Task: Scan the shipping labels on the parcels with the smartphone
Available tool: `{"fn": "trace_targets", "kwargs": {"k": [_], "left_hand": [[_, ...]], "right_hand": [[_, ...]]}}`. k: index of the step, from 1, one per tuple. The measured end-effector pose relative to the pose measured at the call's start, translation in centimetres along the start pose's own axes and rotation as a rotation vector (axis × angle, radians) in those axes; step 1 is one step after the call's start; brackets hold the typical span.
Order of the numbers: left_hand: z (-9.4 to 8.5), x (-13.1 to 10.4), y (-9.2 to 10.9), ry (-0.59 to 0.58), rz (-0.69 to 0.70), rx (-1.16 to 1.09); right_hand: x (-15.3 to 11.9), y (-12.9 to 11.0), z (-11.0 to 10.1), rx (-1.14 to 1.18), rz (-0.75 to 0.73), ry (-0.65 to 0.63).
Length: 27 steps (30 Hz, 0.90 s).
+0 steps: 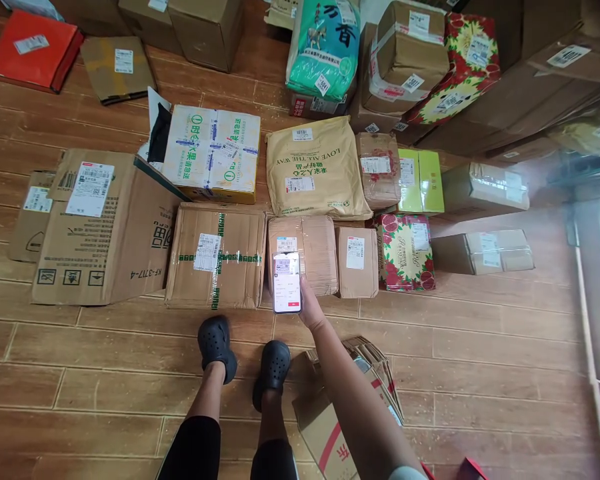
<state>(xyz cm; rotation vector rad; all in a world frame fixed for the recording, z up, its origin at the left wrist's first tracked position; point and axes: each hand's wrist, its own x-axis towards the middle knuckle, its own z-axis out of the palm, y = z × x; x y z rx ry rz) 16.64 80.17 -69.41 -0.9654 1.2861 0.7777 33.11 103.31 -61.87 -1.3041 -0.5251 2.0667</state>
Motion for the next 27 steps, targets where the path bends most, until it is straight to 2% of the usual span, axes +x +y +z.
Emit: {"fn": "trace_targets", "kwargs": {"k": [7, 14, 21, 27], "left_hand": [[-0.2, 0.9, -0.3, 0.03, 0.028, -0.013], [-0.4, 1.5, -1.0, 0.061, 0.087, -0.04], [-0.3, 1.2, -1.5, 0.045, 0.083, -0.051], [-0.1, 0.8, -0.9, 0.013, 0.083, -0.065]], "right_hand": [[-3.1, -2.2, 1.4, 0.032, 0.071, -0.128], [-5.3, -3.1, 1.4, 0.024, 0.099, -0.208], [-6.4, -2.8, 1.8, 0.018, 0.091, -0.22], [-8.4, -0.9, 2.8, 0.105, 0.12, -0.23]]}}
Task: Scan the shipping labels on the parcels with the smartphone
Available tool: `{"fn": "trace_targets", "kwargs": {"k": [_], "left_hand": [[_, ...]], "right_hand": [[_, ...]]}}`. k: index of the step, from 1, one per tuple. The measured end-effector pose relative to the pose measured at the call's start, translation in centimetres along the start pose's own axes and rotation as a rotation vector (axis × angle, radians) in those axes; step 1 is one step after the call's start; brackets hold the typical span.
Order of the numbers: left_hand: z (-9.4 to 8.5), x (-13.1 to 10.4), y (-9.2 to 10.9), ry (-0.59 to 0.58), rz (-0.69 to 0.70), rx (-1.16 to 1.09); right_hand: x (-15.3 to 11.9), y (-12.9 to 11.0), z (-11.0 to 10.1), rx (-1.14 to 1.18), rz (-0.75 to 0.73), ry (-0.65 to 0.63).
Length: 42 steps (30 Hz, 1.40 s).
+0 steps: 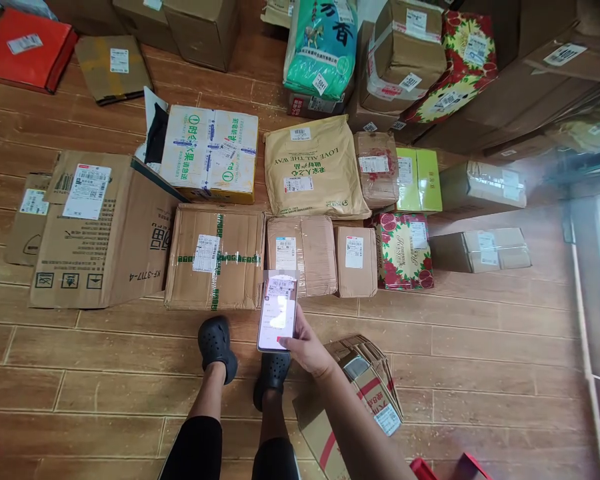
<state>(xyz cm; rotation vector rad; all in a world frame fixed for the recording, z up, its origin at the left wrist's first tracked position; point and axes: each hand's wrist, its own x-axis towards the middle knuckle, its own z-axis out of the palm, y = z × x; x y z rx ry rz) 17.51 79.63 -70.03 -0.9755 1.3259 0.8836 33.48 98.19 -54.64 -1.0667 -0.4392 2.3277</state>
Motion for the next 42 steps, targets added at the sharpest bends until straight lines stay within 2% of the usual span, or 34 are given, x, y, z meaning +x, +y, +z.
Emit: {"fn": "trace_targets", "kwargs": {"k": [7, 18, 22, 25, 28, 31, 33, 35, 38, 42], "left_hand": [[0.3, -0.7, 0.9, -0.047, 0.084, -0.025], [1.2, -2.3, 0.6, -0.055, 0.155, -0.059], [1.8, -2.5, 0.7, -0.042, 0.138, -0.077], [2.0, -2.7, 0.5, -0.017, 0.056, -0.071], [1.4, -3.7, -1.0, 0.021, -0.082, -0.051], [-0.3, -5.6, -4.0, 0.054, -0.203, -0.038], [-1.4, -6.7, -5.8, 0.068, -0.255, -0.036], [-1.9, -7.1, -6.6, 0.074, -0.278, -0.043], [-1.2, -5.9, -5.4, 0.072, -0.256, -0.066], [1.2, -3.1, -1.1, 0.058, -0.165, -0.1]], "right_hand": [[-1.4, 1.7, 0.6, 0.063, 0.039, 0.016], [-0.9, 1.0, 0.7, 0.041, 0.022, 0.079], [-0.9, 1.0, 0.8, 0.019, 0.009, 0.08], [-0.9, 1.1, 0.8, 0.024, 0.015, 0.078], [-0.9, 1.2, 1.0, 0.047, 0.017, 0.089], [-0.8, 1.2, 1.2, 0.073, 0.016, 0.098], [-0.7, 1.2, 1.4, 0.078, 0.017, 0.109], [-0.7, 1.4, 1.5, 0.075, 0.024, 0.125], [-0.5, 2.2, 1.6, 0.07, 0.042, 0.152], [0.1, 4.5, 2.2, 0.068, 0.087, 0.178]]}}
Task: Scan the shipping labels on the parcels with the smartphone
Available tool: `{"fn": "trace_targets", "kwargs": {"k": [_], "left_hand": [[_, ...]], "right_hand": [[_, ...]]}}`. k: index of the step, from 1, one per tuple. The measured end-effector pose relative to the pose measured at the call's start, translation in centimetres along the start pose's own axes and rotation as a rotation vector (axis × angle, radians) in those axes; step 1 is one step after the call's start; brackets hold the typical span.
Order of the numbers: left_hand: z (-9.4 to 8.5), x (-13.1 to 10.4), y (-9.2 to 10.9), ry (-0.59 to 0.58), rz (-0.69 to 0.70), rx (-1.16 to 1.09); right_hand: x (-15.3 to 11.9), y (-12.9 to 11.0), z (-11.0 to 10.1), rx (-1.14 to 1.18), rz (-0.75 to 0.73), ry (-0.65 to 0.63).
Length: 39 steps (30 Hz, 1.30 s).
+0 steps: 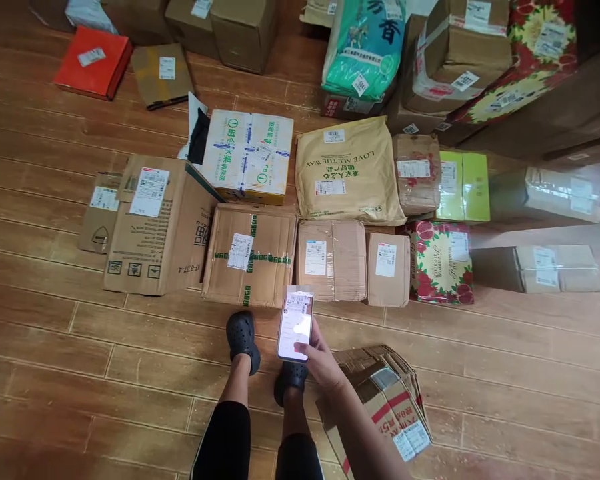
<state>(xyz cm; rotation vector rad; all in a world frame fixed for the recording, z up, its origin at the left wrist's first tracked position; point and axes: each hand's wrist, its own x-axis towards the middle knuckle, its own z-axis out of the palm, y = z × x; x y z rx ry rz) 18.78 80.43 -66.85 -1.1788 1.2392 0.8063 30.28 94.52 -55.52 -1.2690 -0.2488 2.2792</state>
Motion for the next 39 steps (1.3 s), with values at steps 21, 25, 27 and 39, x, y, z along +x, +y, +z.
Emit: {"fn": "trace_targets", "kwargs": {"k": [21, 25, 27, 39], "left_hand": [[1.4, 0.0, 5.8, -0.085, 0.114, 0.081], [1.4, 0.0, 7.3, -0.093, 0.1, 0.093], [1.2, -0.1, 7.5, -0.093, 0.071, 0.106], [-3.9, -3.6, -0.2, -0.087, -0.093, 0.16]], "right_hand": [[10.6, 6.6, 13.6, -0.084, -0.047, 0.023], [11.9, 6.6, 15.1, -0.11, -0.089, 0.008], [12.4, 6.9, 15.4, -0.111, -0.097, 0.005], [13.6, 7.7, 15.5, -0.058, -0.051, 0.031]]}}
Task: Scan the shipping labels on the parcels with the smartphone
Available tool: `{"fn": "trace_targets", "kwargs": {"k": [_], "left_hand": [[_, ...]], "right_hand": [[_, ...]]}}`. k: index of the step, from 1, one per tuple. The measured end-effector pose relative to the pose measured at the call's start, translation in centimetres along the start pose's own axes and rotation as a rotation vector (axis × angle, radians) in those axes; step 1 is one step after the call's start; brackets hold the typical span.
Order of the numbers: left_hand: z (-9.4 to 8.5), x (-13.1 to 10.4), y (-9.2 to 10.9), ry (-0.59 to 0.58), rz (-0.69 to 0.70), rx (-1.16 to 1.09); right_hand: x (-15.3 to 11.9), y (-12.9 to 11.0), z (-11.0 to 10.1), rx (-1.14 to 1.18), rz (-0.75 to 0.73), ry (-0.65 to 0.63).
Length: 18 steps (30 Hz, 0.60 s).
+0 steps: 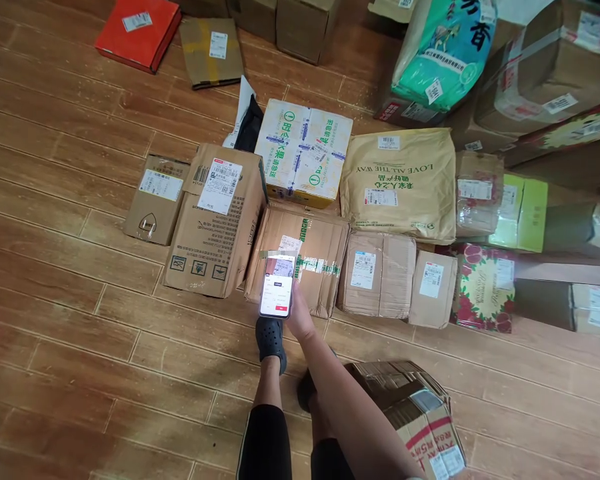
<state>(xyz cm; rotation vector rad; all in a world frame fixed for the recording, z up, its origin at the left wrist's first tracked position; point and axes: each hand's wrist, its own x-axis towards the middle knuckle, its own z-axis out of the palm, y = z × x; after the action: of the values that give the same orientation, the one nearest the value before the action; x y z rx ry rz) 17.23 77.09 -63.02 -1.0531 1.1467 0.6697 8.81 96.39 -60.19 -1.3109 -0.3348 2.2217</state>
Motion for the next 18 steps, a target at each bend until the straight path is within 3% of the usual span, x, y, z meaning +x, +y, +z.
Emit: {"fn": "trace_targets", "kwargs": {"k": [9, 18], "left_hand": [[0.4, 1.0, 0.9, -0.018, -0.023, -0.006], [0.5, -1.0, -0.6, -0.012, -0.051, -0.012]], "right_hand": [[0.0, -0.4, 0.3, 0.009, 0.004, -0.015], [-0.5, -1.0, 0.8, 0.04, 0.012, -0.028]]}}
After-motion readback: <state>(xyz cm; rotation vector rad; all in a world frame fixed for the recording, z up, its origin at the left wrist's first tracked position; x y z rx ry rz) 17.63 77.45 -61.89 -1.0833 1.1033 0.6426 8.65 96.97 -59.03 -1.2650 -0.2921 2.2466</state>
